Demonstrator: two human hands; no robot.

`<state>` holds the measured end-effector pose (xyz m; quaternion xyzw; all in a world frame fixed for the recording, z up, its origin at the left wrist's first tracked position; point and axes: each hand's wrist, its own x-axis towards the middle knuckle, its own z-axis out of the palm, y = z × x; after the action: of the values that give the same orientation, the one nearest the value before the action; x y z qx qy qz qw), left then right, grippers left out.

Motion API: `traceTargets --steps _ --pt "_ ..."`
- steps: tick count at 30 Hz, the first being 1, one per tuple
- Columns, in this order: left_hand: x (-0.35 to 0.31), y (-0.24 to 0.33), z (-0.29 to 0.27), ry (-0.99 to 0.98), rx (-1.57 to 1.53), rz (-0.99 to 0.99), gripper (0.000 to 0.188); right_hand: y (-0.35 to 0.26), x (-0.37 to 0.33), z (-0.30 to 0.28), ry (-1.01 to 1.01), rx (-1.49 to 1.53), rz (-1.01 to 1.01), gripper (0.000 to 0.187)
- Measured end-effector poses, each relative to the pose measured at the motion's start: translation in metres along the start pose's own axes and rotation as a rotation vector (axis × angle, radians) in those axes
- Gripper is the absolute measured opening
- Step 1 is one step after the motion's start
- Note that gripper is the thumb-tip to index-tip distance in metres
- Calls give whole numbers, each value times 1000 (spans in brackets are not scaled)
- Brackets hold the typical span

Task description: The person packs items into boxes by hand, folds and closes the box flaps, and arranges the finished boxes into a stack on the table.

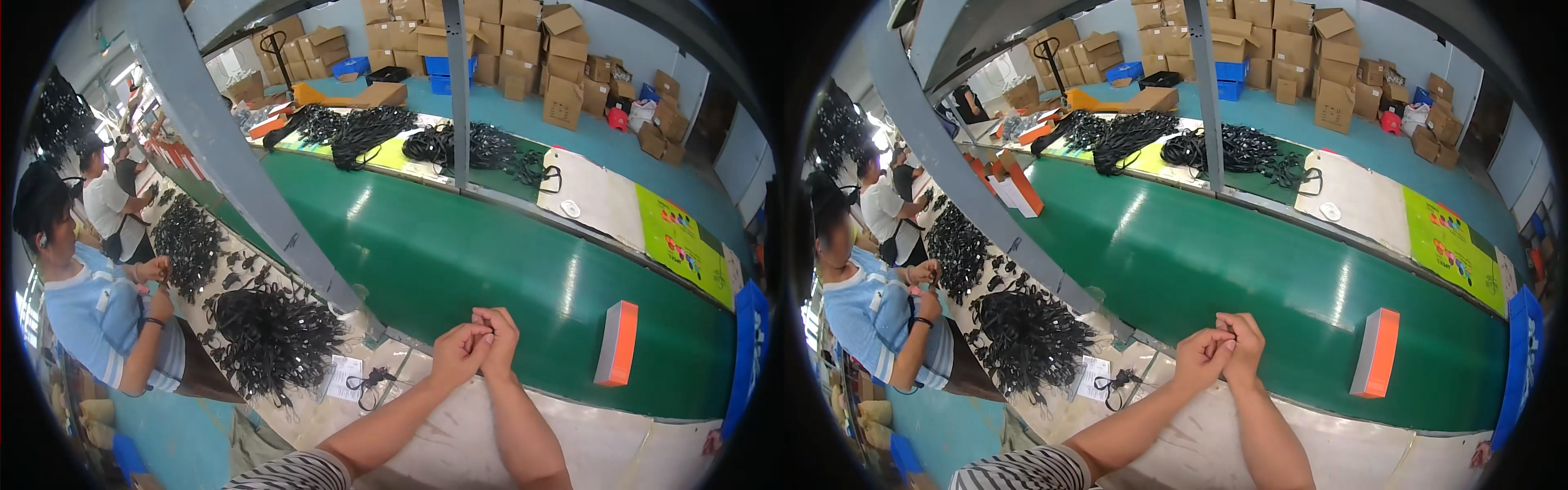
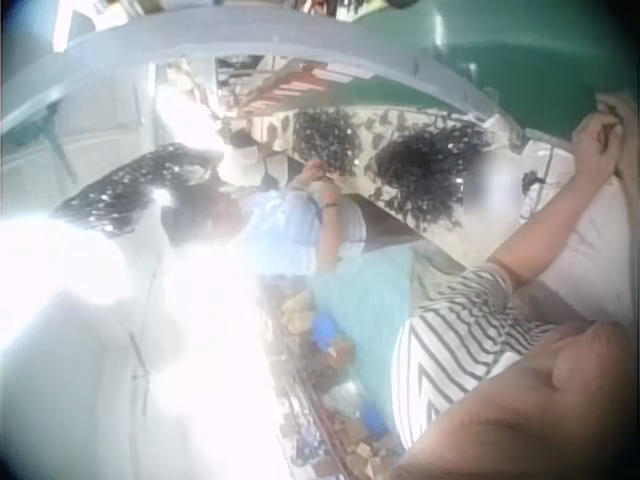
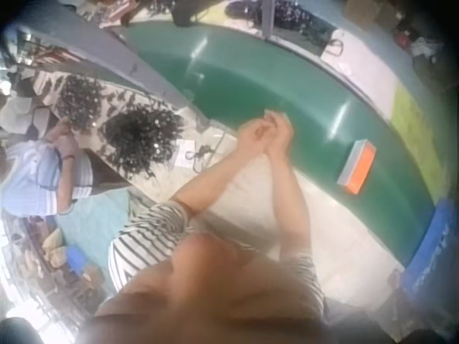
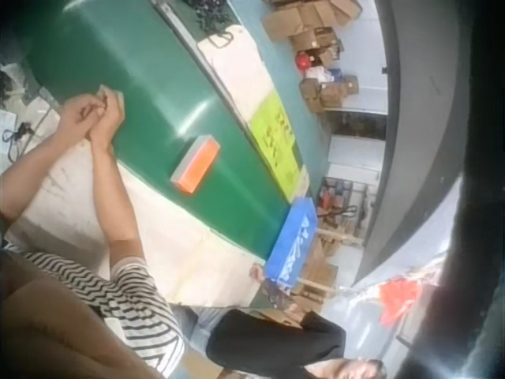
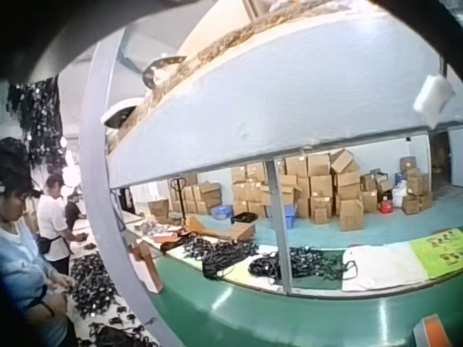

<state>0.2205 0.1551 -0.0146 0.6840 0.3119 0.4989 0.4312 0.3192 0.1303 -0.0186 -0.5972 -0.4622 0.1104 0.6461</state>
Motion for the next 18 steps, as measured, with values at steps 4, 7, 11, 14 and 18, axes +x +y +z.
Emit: traceTargets --steps 4,7,11,14,18 --pt "-4 -4 3 -19 -40 -63 7 2 -4 -2 7 -8 14 26" --pt "-4 -6 3 -20 -84 -73 11 -2 -1 0 20 9 15 26" --pt "-1 -12 -1 -19 -58 -126 24 2 2 4 18 -46 -4 27" --pt "-3 -9 -1 3 -37 -111 32 0 0 6 10 -38 53 25" --pt "-3 -6 3 -4 -45 -118 34 -3 1 4 42 -49 107 20"
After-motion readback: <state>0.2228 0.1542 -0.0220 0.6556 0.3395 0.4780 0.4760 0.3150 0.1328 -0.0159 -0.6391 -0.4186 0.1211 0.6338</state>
